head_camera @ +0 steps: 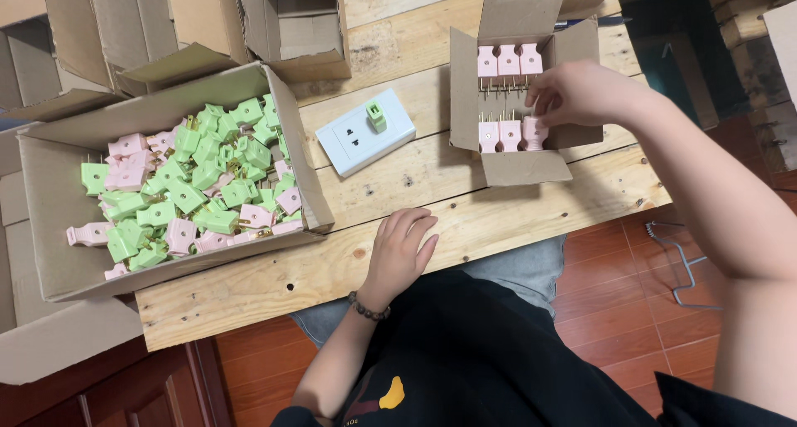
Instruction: The person inserts electrical switch components into plastic housings and places the assembled units into a cardboard box.
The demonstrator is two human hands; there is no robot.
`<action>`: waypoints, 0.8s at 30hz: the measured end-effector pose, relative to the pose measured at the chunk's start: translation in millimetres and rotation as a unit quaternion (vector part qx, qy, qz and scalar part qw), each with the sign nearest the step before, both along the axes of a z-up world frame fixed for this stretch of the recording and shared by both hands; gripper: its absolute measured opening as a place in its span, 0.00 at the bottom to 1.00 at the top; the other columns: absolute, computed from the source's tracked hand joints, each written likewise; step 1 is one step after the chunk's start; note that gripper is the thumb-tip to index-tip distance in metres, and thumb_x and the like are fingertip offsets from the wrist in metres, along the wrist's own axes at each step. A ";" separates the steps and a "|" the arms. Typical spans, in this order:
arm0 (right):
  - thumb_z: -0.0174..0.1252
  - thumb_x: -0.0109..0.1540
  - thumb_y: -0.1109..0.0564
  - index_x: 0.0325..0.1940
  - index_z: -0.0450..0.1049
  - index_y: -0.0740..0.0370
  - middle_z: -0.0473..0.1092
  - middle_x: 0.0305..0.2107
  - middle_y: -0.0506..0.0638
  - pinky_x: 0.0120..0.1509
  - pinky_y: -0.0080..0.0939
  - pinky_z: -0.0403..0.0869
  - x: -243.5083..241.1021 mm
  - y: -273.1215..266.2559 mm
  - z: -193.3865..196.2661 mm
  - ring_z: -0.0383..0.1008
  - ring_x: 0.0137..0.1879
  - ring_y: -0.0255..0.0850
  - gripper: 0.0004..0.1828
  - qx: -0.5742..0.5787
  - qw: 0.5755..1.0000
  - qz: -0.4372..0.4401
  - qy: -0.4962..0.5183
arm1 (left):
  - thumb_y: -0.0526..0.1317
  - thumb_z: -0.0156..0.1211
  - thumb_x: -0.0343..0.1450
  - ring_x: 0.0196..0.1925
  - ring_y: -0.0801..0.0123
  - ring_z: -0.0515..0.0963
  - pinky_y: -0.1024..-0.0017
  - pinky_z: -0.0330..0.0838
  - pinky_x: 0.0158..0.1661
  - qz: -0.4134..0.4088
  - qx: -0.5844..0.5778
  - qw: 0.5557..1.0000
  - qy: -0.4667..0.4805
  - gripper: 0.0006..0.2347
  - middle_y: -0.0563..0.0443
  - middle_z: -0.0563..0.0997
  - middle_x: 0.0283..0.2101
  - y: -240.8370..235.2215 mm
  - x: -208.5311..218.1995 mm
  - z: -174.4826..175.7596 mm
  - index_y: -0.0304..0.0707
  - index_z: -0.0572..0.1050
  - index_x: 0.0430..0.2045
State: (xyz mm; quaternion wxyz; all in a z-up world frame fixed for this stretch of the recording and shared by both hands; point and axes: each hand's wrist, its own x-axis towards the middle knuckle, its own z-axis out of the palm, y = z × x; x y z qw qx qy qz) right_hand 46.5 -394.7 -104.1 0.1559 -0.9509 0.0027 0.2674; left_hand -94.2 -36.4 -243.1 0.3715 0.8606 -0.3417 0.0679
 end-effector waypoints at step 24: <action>0.57 0.74 0.64 0.67 0.68 0.67 0.67 0.61 0.58 0.55 0.41 0.72 -157.5 21.7 -52.0 0.74 0.60 0.50 0.16 0.242 0.768 -0.234 -0.544 | 0.40 0.61 0.75 0.59 0.54 0.77 0.58 0.75 0.62 -0.025 -0.068 0.997 -0.003 0.13 0.40 0.77 0.58 11.4 31.7 46.1 0.37 0.75 0.54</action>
